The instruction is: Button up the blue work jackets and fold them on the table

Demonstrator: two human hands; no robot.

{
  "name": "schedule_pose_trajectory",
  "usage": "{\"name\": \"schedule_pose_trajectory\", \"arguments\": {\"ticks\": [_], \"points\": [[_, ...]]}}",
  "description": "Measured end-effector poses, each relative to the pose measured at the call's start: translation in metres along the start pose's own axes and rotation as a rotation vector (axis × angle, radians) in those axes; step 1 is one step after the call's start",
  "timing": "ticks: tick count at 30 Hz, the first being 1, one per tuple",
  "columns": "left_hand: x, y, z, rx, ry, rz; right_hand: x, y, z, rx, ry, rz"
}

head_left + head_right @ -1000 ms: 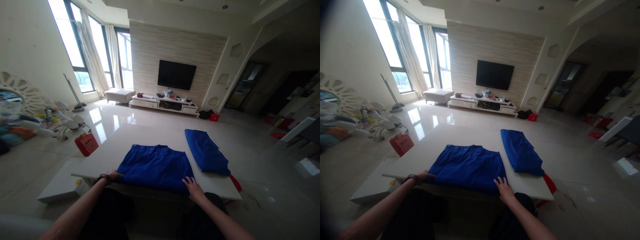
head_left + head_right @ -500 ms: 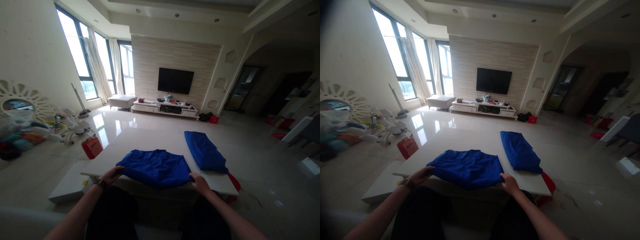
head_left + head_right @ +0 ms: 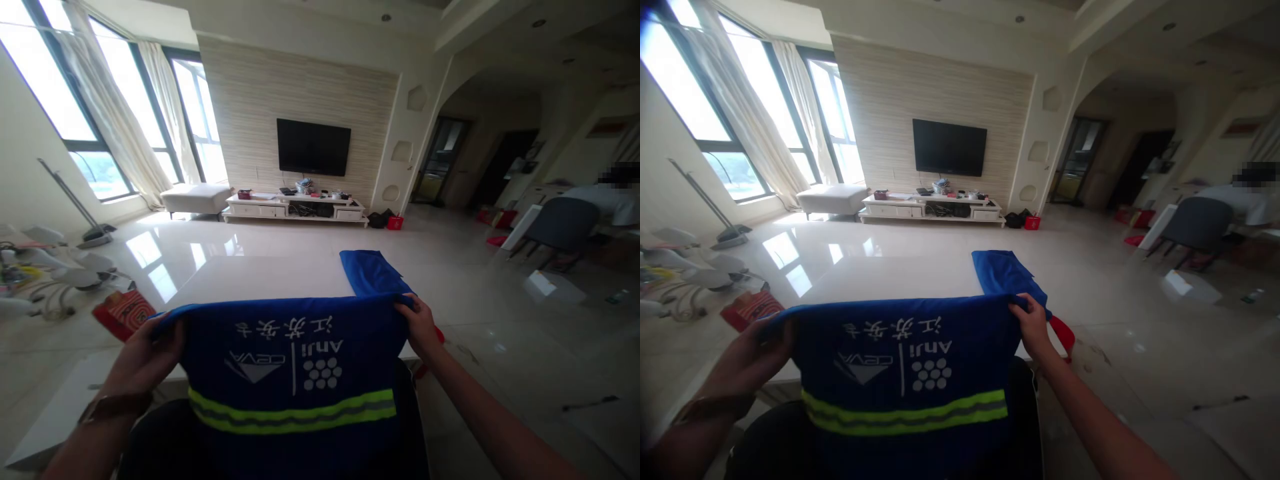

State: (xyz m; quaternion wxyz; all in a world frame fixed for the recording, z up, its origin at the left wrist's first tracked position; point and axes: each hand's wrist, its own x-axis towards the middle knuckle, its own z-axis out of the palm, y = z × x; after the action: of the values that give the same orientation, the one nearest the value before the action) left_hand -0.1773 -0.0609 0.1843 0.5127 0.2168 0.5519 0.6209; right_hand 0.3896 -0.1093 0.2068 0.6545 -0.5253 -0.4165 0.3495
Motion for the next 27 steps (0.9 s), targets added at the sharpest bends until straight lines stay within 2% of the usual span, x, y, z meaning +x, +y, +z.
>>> {"name": "schedule_pose_trajectory", "arguments": {"ticks": [2,4,6,7,9,10,12,14,15,17,18,20,22,23,24,25,27], "points": [[0.011,0.009,0.056,-0.107,-0.064,-0.054,0.033,-0.012,-0.011,-0.020,0.063,-0.045],[0.024,0.027,0.131,-0.107,-0.177,-0.053,0.071,-0.039,-0.028,-0.060,0.139,-0.135],[0.037,0.052,0.217,-0.244,-0.302,-0.059,0.104,-0.082,-0.047,-0.136,0.253,-0.309],[0.044,0.066,0.260,-0.349,-0.312,-0.073,0.116,-0.106,-0.055,-0.196,0.329,-0.428],[0.056,0.092,0.340,-0.425,-0.385,-0.047,0.127,-0.156,-0.067,-0.341,0.466,-0.695],[0.063,0.102,0.374,-0.489,-0.428,-0.015,0.128,-0.177,-0.070,-0.422,0.503,-0.807],[0.075,0.112,0.425,-0.613,-0.481,-0.012,0.126,-0.203,-0.070,-0.560,0.504,-0.959],[0.083,0.105,0.453,-0.641,-0.488,-0.062,0.124,-0.199,-0.065,-0.655,0.432,-0.996],[0.086,0.096,0.459,-0.622,-0.489,-0.090,0.124,-0.184,-0.061,-0.692,0.374,-0.976],[0.088,0.069,0.456,-0.526,-0.498,-0.125,0.126,-0.131,-0.053,-0.772,0.239,-0.878],[0.087,0.051,0.447,-0.452,-0.502,-0.134,0.125,-0.094,-0.049,-0.823,0.154,-0.821],[0.086,0.011,0.416,-0.219,-0.501,-0.160,0.118,-0.009,-0.041,-0.957,0.017,-0.626],[0.085,-0.033,0.367,0.061,-0.547,-0.202,0.104,0.076,-0.036,-1.161,-0.113,-0.278],[0.085,-0.055,0.337,0.190,-0.582,-0.225,0.096,0.114,-0.034,-1.235,-0.225,-0.104],[0.086,-0.076,0.304,0.310,-0.625,-0.240,0.089,0.146,-0.034,-1.272,-0.333,-0.023],[0.088,-0.097,0.270,0.419,-0.665,-0.238,0.084,0.172,-0.033,-1.292,-0.394,-0.015],[0.095,-0.133,0.198,0.653,-0.673,-0.199,0.082,0.207,-0.033,-1.326,-0.423,-0.041]]}}
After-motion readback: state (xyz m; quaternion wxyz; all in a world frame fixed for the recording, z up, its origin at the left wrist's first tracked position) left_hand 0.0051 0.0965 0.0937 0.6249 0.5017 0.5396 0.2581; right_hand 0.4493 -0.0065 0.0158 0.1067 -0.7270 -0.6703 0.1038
